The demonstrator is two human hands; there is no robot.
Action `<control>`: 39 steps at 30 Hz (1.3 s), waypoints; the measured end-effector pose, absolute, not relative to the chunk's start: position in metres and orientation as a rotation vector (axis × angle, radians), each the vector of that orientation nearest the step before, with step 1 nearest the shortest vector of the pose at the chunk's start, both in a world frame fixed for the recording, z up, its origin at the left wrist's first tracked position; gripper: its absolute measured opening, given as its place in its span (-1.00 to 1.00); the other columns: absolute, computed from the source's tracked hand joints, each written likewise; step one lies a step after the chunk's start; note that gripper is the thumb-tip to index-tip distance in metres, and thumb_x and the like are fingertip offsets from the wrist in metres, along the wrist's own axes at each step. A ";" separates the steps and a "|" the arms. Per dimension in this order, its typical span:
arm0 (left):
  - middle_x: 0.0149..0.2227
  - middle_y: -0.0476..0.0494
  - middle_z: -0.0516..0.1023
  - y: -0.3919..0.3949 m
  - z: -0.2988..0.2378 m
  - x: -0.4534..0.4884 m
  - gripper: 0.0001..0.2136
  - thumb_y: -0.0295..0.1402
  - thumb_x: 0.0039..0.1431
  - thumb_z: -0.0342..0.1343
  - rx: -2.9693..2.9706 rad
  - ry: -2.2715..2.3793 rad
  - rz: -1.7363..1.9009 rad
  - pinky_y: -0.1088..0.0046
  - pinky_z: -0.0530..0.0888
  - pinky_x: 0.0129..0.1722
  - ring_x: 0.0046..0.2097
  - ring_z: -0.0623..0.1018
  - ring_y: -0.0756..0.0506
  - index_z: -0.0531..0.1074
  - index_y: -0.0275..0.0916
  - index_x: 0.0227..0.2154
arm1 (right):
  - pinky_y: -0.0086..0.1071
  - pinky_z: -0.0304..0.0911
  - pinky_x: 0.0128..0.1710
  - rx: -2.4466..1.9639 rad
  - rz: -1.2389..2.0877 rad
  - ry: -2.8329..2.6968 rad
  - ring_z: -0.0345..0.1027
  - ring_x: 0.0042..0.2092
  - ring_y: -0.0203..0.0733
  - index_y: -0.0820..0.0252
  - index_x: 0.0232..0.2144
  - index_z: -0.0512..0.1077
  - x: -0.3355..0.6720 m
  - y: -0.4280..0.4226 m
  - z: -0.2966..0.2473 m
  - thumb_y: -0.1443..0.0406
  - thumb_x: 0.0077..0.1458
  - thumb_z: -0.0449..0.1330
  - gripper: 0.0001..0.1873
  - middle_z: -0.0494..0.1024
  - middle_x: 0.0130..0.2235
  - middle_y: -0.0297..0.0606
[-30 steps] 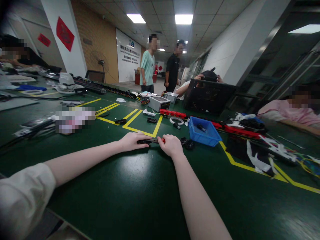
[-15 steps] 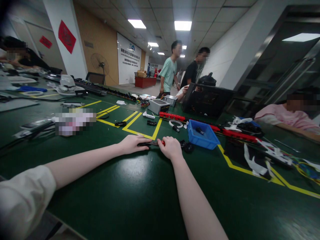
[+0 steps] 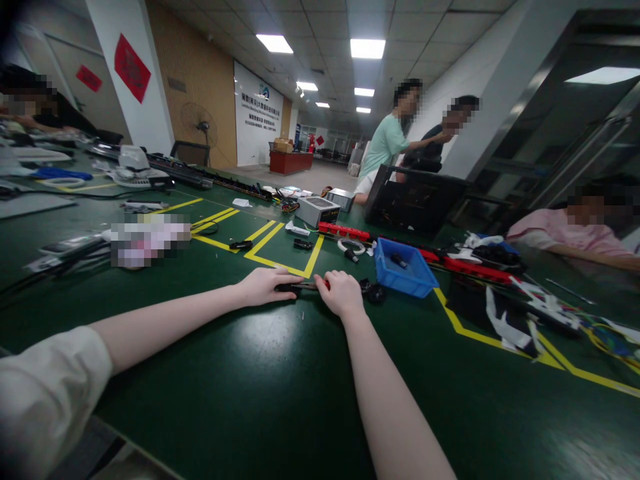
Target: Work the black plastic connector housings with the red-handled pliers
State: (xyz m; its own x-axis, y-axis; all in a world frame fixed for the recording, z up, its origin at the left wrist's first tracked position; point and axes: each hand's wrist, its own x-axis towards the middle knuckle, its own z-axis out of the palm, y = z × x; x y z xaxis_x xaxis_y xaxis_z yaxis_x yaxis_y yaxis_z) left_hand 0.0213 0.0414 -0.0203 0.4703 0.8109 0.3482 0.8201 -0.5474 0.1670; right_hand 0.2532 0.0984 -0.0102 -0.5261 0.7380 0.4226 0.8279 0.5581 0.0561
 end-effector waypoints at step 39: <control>0.10 -0.16 0.52 0.039 -0.018 0.020 -0.56 -0.08 0.35 -0.01 -2.801 -1.398 -0.784 0.34 0.47 0.01 0.05 0.56 -0.16 0.37 -0.15 0.18 | -0.36 0.02 -0.33 -1.155 -0.346 -2.297 0.30 -0.34 -0.23 0.16 -0.46 0.38 0.256 0.096 -0.014 0.06 0.33 -0.16 -0.51 0.47 -0.36 -0.20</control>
